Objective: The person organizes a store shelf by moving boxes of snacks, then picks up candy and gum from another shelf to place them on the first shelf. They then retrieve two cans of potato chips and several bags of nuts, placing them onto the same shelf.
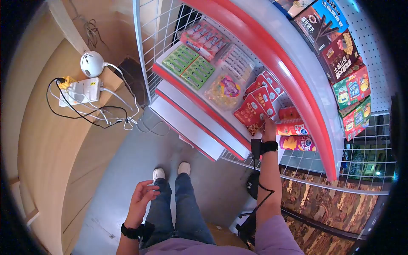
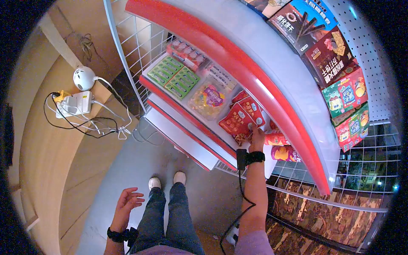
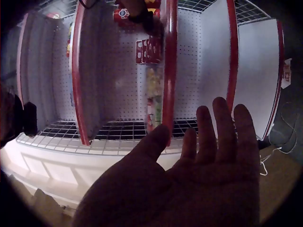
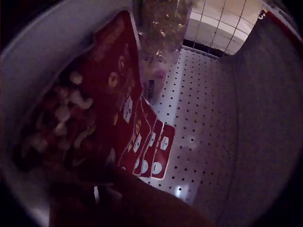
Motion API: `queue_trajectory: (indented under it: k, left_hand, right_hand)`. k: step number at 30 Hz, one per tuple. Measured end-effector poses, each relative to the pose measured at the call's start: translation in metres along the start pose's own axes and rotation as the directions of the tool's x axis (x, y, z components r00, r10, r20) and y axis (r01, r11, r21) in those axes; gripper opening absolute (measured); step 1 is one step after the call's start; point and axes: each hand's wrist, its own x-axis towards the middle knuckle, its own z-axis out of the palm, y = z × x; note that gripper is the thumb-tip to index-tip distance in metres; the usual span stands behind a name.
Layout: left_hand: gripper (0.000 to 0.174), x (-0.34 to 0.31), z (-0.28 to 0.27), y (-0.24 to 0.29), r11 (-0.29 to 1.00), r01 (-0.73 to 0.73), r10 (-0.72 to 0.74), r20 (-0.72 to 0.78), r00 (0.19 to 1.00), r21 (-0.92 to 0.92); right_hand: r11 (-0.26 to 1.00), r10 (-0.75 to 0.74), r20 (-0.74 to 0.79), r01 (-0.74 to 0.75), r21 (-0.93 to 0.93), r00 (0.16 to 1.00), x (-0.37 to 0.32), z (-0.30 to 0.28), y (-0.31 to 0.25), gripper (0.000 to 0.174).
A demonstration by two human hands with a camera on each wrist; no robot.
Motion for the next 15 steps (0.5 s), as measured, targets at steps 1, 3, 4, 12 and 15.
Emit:
queue_trajectory:
  k: [1,3,4,12,15]
  left_hand:
    - [0.034,-0.001,0.000,0.000,1.000,0.005,-0.005,-0.001,1.000,-0.001]
    - [0.034,-0.002,-0.003,0.001,1.000,0.010,-0.010,-0.008,1.000,-0.002]
    - [0.034,-0.002,-0.003,0.002,1.000,0.011,-0.011,-0.017,1.000,0.006]
    - [0.033,-0.002,-0.002,-0.005,1.000,-0.008,0.007,-0.044,0.999,-0.027]
    - [0.033,-0.003,0.000,-0.007,1.000,0.004,-0.004,-0.044,0.999,-0.013]
  right_hand:
    - [1.000,0.001,0.004,-0.001,-0.001,1.000,0.003,0.001,0.001,0.021]
    - [0.980,-0.156,-0.021,0.152,-0.130,0.988,0.014,0.005,-0.002,0.021]
    - [0.973,-0.176,-0.063,0.163,-0.162,0.982,0.034,0.000,0.004,0.019]
    - [0.820,-0.472,-0.063,0.412,-0.398,0.879,0.086,-0.009,0.032,0.045]
    - [0.692,-0.590,-0.147,0.403,-0.599,0.794,0.038,-0.005,0.026,0.057]
